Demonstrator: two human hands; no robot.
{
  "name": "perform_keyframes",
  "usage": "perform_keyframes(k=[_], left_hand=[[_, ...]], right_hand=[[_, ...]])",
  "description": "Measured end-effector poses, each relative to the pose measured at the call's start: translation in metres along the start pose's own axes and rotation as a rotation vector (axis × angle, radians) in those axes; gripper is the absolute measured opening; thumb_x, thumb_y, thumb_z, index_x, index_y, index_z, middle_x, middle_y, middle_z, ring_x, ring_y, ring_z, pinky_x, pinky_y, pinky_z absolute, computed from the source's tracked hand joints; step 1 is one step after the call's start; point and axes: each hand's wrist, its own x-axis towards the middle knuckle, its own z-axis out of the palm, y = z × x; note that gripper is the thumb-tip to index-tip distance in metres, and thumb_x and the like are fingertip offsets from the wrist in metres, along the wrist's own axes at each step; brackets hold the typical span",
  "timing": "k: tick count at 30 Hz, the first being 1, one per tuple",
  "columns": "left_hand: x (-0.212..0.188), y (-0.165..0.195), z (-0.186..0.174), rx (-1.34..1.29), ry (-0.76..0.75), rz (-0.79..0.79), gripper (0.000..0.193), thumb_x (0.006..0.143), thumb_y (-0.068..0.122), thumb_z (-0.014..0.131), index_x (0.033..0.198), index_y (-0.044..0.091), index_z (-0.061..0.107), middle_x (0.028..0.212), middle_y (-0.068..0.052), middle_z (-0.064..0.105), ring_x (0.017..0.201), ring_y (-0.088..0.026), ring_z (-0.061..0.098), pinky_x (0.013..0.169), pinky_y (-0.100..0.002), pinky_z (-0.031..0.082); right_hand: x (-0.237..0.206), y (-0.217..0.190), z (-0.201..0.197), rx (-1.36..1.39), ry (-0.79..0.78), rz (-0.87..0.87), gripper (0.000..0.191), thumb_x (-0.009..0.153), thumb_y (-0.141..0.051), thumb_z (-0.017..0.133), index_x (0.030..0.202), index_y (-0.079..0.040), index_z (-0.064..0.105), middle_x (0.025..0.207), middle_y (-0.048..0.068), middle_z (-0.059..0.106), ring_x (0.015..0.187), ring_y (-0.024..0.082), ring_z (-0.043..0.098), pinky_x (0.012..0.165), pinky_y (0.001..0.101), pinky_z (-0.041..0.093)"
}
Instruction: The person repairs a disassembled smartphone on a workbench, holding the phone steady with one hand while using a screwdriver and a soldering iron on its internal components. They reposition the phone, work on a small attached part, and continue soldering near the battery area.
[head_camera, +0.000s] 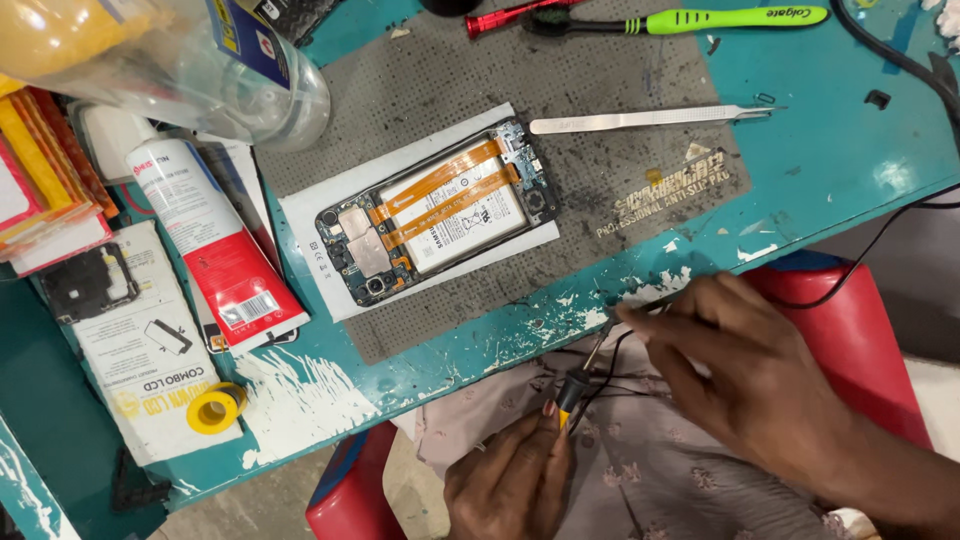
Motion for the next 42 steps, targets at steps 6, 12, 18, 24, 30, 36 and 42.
perform_keyframes(k=[6, 12, 18, 24, 30, 36, 42], left_hand=[[0.001, -0.004, 0.000, -0.169, 0.000, -0.122, 0.019, 0.082, 0.005, 0.085, 0.099, 0.001, 0.078, 0.090, -0.013, 0.080, 0.084, -0.023, 0.083, 0.071, -0.030, 0.066], [0.001, -0.007, -0.005, -0.246, -0.057, -0.166, 0.020, 0.083, 0.005, 0.083, 0.101, 0.000, 0.077, 0.092, -0.014, 0.081, 0.087, -0.024, 0.084, 0.073, -0.031, 0.067], [0.002, -0.009, -0.005, -0.292, -0.091, -0.263, 0.020, 0.083, 0.007, 0.084, 0.101, 0.001, 0.077, 0.088, -0.015, 0.081, 0.080, -0.022, 0.085, 0.068, -0.030, 0.067], [0.006, -0.010, -0.006, -0.294, -0.102, -0.292, 0.024, 0.082, 0.009, 0.083, 0.104, 0.002, 0.078, 0.085, -0.013, 0.082, 0.074, -0.018, 0.084, 0.065, -0.028, 0.065], [0.011, -0.004, -0.010, -0.382, -0.147, -0.390, 0.022, 0.083, 0.009, 0.079, 0.104, 0.001, 0.079, 0.080, -0.010, 0.082, 0.070, -0.013, 0.082, 0.063, -0.026, 0.062], [0.009, -0.002, -0.004, -0.474, -0.156, -0.540, 0.025, 0.087, 0.013, 0.080, 0.108, 0.001, 0.078, 0.073, -0.006, 0.079, 0.063, -0.004, 0.068, 0.056, -0.022, 0.054], [-0.006, -0.007, 0.017, -0.679, -0.087, -0.594, 0.022, 0.094, 0.013, 0.077, 0.110, -0.002, 0.076, 0.077, -0.004, 0.075, 0.064, -0.002, 0.055, 0.055, -0.021, 0.041]], right_hand=[[0.002, -0.001, -0.001, -0.019, 0.051, 0.025, 0.032, 0.078, 0.003, 0.074, 0.110, -0.001, 0.074, 0.076, 0.004, 0.053, 0.071, 0.016, 0.054, 0.056, 0.0348, 0.043], [0.000, 0.006, 0.002, 0.013, 0.060, 0.068, 0.031, 0.080, 0.006, 0.072, 0.109, -0.002, 0.075, 0.074, 0.002, 0.052, 0.068, 0.015, 0.053, 0.057, 0.0345, 0.043], [-0.001, 0.006, 0.001, -0.074, 0.066, 0.110, 0.033, 0.078, 0.005, 0.077, 0.110, -0.001, 0.075, 0.070, 0.007, 0.046, 0.064, 0.020, 0.048, 0.056, 0.0392, 0.039], [0.000, 0.007, 0.002, -0.083, 0.082, 0.092, 0.038, 0.078, 0.005, 0.077, 0.115, -0.002, 0.074, 0.073, 0.007, 0.048, 0.068, 0.020, 0.049, 0.059, 0.0379, 0.041], [0.000, 0.014, -0.005, -0.204, 0.044, 0.012, 0.037, 0.082, 0.005, 0.077, 0.118, -0.002, 0.076, 0.074, 0.008, 0.053, 0.072, 0.022, 0.051, 0.064, 0.0384, 0.042], [0.011, 0.065, -0.011, -0.039, 0.456, -0.056, 0.025, 0.101, 0.007, 0.072, 0.124, 0.005, 0.065, 0.096, 0.013, 0.057, 0.080, 0.018, 0.054, 0.068, 0.0324, 0.045], [0.013, 0.146, 0.009, -0.098, 0.469, -0.001, 0.017, 0.126, 0.001, 0.043, 0.133, 0.007, 0.058, 0.106, 0.013, 0.062, 0.088, 0.018, 0.060, 0.076, 0.0296, 0.051]])
